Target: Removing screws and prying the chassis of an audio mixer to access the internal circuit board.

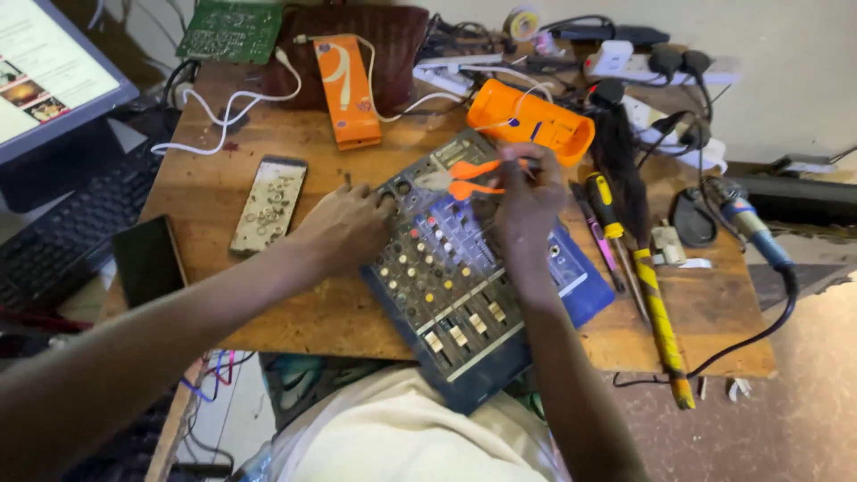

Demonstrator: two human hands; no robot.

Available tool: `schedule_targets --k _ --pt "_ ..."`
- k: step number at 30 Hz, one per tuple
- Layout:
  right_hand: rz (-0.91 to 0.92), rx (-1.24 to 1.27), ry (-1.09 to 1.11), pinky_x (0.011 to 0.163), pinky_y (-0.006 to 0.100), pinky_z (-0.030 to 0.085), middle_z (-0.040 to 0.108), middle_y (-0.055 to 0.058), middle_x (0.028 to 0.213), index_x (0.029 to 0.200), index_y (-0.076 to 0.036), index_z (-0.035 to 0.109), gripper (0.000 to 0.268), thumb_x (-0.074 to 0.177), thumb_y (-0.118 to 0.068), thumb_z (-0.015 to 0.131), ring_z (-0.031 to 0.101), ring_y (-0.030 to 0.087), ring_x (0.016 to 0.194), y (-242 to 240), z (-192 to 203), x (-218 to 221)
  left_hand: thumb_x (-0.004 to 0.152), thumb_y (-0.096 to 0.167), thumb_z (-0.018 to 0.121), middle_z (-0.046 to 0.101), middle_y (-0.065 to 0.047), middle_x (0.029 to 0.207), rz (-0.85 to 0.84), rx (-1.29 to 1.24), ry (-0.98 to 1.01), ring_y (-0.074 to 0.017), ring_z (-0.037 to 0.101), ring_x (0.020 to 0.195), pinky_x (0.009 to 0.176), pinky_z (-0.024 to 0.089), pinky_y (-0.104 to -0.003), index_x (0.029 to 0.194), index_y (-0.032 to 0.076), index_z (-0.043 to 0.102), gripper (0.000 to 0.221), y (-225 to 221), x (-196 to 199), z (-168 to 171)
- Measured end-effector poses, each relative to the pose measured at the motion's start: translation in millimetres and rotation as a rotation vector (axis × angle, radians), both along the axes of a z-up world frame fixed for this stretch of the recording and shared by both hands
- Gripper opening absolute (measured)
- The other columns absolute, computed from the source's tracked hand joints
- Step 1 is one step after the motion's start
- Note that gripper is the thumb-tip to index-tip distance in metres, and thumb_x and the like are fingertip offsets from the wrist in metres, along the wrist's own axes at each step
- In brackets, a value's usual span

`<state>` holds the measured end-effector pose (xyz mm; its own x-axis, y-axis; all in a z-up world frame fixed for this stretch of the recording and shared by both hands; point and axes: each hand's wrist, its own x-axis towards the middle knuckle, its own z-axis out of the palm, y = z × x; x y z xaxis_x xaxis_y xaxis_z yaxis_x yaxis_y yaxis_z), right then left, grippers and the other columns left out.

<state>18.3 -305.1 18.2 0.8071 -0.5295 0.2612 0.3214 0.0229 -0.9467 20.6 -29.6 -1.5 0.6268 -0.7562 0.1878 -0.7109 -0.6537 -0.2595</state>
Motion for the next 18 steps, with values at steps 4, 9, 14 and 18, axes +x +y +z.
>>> schedule_targets --k 4,9,14,18 --pt "-0.135 0.010 0.052 0.047 0.025 0.052 0.063 0.007 0.081 0.112 -0.010 0.067 0.015 0.108 -0.024 0.073 0.068 0.016 0.057 -29 14 -12 0.098 0.032 0.058 0.075 -0.016 0.095 0.110 -0.068 0.049 -0.0364 0.074 0.095 0.078 0.059 -0.047 0.116 0.005 0.073 0.036 -2 -8 0" --pt "-0.051 0.072 0.143 0.055 0.035 0.070 0.065 0.007 0.099 0.115 -0.009 0.061 0.019 0.108 -0.020 0.075 0.079 0.022 0.078 -65 2 -21 0.098 0.030 0.065 0.068 -0.015 0.105 0.185 -0.065 0.261 -0.0372 0.070 0.108 0.086 0.061 -0.044 0.113 0.005 0.069 0.029 -1 -1 3" --pt "0.045 0.212 0.245 0.056 0.039 0.073 0.062 0.007 0.102 0.122 -0.006 0.059 0.018 0.108 -0.013 0.070 0.078 0.024 0.077 -81 7 -34 0.105 0.032 0.060 0.067 -0.018 0.114 0.241 -0.038 0.434 -0.0408 0.066 0.117 0.096 0.058 -0.046 0.112 0.004 0.072 0.031 -3 -12 44" --pt "0.078 0.175 0.331 0.060 0.042 0.075 0.066 0.007 0.102 0.124 -0.005 0.064 0.019 0.108 -0.014 0.068 0.079 0.021 0.083 -105 2 -31 0.107 0.036 0.057 0.061 -0.016 0.118 0.302 -0.120 0.516 -0.0422 0.064 0.123 0.098 0.059 -0.049 0.117 0.008 0.067 0.031 -5 -16 53"
